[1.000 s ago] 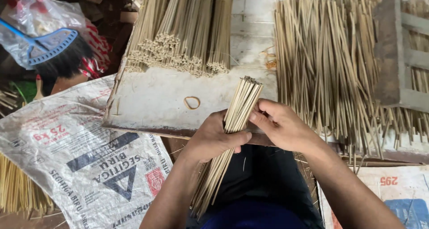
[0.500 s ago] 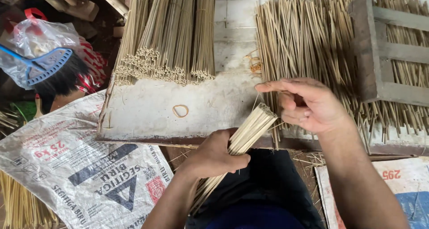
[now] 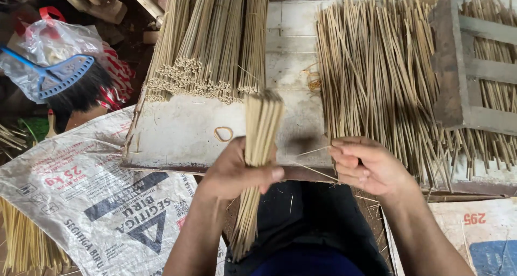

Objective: Bundling thin wooden sticks and securing them with rubber bands

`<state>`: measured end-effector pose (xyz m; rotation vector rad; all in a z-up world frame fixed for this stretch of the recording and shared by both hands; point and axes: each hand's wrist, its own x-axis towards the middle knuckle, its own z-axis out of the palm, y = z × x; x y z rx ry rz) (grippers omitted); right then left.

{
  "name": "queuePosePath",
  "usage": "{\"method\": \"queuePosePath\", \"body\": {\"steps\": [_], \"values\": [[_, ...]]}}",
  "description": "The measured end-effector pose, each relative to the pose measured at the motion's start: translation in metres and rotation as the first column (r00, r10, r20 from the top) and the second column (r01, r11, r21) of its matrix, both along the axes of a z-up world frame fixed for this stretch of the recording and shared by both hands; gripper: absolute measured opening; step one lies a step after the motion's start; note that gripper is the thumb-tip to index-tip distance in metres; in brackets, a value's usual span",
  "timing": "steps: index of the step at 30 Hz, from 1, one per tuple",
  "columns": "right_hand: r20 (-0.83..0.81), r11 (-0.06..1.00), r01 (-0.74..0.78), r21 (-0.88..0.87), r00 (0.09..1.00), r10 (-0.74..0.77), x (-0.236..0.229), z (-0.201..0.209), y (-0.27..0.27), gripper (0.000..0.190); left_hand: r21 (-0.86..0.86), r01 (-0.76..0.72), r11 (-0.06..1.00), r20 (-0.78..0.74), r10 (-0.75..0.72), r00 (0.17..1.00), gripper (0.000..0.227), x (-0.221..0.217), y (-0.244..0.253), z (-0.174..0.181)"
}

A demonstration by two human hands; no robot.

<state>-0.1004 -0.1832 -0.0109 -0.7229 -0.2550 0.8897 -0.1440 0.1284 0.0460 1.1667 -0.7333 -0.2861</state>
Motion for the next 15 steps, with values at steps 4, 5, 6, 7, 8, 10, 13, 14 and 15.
{"method": "queuePosePath", "body": {"steps": [4,5,6,7,8,10,13,14,15], "values": [[-0.122,0.984,-0.075,0.161,0.988,0.096,0.018,0.038,0.016,0.014,0.593,0.002,0.805,-0.186,0.134,0.973,0.030,-0.030,-0.024,0.038],[-0.047,0.983,-0.072,0.166,0.996,0.081,0.020,0.053,0.020,0.020,0.796,0.102,0.597,-0.258,0.183,0.948,0.029,-0.031,-0.034,0.060],[0.028,0.983,-0.068,0.173,0.998,0.064,0.023,0.068,0.024,0.026,0.915,0.221,0.337,-0.312,0.246,0.918,0.031,-0.031,-0.043,0.082],[0.025,0.983,-0.066,0.172,0.998,0.063,0.020,0.079,0.023,0.026,0.914,0.225,0.338,-0.315,0.243,0.917,0.031,-0.032,-0.044,0.079],[0.171,0.988,-0.123,0.094,0.980,0.106,0.018,0.090,0.025,0.029,0.935,0.173,0.310,-0.259,0.262,0.930,0.030,-0.031,-0.044,0.077],[0.309,0.986,-0.169,0.010,0.938,0.158,0.010,0.111,0.029,0.034,0.952,0.121,0.281,-0.202,0.280,0.938,0.029,-0.029,-0.043,0.067],[0.733,0.918,0.015,-0.395,0.608,0.305,-0.016,0.138,0.049,0.037,0.944,-0.038,0.327,-0.106,0.410,0.906,0.030,-0.023,-0.039,0.041],[0.723,0.848,0.064,-0.526,0.558,0.407,-0.031,0.144,0.061,0.046,0.913,-0.117,0.391,-0.062,0.415,0.908,0.032,-0.020,-0.037,0.032],[0.693,0.759,0.117,-0.641,0.511,0.508,-0.046,0.149,0.073,0.060,0.872,-0.193,0.451,-0.018,0.423,0.906,0.036,-0.017,-0.035,0.024]]}}
